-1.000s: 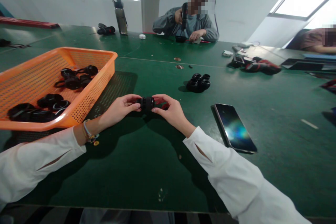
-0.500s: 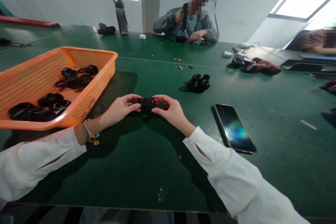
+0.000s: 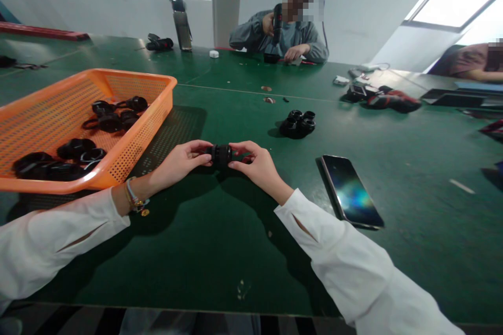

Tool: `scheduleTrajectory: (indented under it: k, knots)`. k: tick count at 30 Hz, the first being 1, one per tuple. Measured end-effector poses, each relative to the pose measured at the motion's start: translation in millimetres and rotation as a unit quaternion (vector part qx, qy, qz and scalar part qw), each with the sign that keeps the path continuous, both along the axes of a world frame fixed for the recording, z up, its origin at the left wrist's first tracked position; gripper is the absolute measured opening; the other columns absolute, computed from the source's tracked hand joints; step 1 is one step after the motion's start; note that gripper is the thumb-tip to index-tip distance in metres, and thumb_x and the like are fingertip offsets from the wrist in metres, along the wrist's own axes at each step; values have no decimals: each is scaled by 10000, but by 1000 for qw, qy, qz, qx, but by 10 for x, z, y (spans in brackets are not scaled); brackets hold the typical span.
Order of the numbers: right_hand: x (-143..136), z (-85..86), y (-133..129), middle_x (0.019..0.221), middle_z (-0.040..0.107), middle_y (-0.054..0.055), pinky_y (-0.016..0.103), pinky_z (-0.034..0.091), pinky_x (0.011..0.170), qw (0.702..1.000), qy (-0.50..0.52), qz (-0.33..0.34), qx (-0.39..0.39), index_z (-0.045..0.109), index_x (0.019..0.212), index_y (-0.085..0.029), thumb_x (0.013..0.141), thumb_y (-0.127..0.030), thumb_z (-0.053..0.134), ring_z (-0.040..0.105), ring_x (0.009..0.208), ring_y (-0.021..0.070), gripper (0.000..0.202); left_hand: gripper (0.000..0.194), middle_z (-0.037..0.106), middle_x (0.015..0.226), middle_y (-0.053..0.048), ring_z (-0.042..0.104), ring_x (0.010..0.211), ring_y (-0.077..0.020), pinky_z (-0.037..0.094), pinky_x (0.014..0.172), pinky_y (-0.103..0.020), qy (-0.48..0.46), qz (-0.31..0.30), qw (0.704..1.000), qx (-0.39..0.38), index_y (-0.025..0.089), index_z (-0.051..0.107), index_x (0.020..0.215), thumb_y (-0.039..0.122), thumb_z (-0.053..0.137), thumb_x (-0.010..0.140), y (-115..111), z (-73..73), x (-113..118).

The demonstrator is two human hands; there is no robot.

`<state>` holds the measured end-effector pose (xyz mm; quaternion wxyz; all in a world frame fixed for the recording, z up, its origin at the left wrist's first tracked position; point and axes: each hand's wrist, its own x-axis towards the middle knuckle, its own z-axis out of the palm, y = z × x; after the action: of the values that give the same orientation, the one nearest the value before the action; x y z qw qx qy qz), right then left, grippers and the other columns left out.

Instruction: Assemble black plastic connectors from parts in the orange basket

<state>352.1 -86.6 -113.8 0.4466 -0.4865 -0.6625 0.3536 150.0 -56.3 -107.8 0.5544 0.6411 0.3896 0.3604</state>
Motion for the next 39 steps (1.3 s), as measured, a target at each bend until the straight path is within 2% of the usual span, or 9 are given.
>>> scheduleTrajectory:
  k: [10, 14, 23, 30, 39]
  knots:
    - [-9, 22, -5, 946, 686, 47, 343, 486, 731, 1000, -12, 2, -4, 633, 989, -200, 628, -207, 704, 637, 855, 192, 368, 272, 654, 943, -56, 638, 713, -129, 527, 780, -339, 3, -5, 1000, 12, 117, 592, 952, 200, 634, 697, 2, -3, 0]
    - [-21, 16, -4, 937, 686, 32, 319, 481, 693, 1000, 3, -3, 0, 605, 1021, -220, 617, -200, 703, 637, 864, 189, 416, 266, 657, 925, -51, 634, 704, -126, 531, 775, -336, -3, -5, 1000, 9, 120, 594, 944, 204, 637, 695, 1, -4, 8]
    - [-18, 38, -13, 919, 684, 34, 336, 484, 725, 1000, -3, 10, -4, 619, 979, -213, 635, -230, 698, 634, 863, 192, 353, 254, 643, 891, -35, 623, 687, -110, 539, 765, -320, -20, -4, 1000, -2, 110, 589, 925, 185, 640, 688, -4, 8, 9]
    - [-35, 48, -21, 881, 670, 27, 321, 493, 685, 1000, 17, 15, -13, 616, 983, -201, 642, -244, 692, 611, 739, 154, 352, 249, 641, 899, -39, 629, 691, -112, 548, 763, -321, -25, -1, 1000, -14, 107, 580, 922, 190, 641, 695, -9, 22, 15]
    - [-30, 39, -12, 860, 652, 18, 314, 498, 668, 999, 24, 23, -26, 613, 982, -207, 649, -251, 686, 594, 696, 138, 344, 243, 653, 907, -48, 647, 727, -129, 553, 781, -338, -14, -1, 1000, -8, 102, 585, 941, 191, 638, 721, -3, 21, 11]
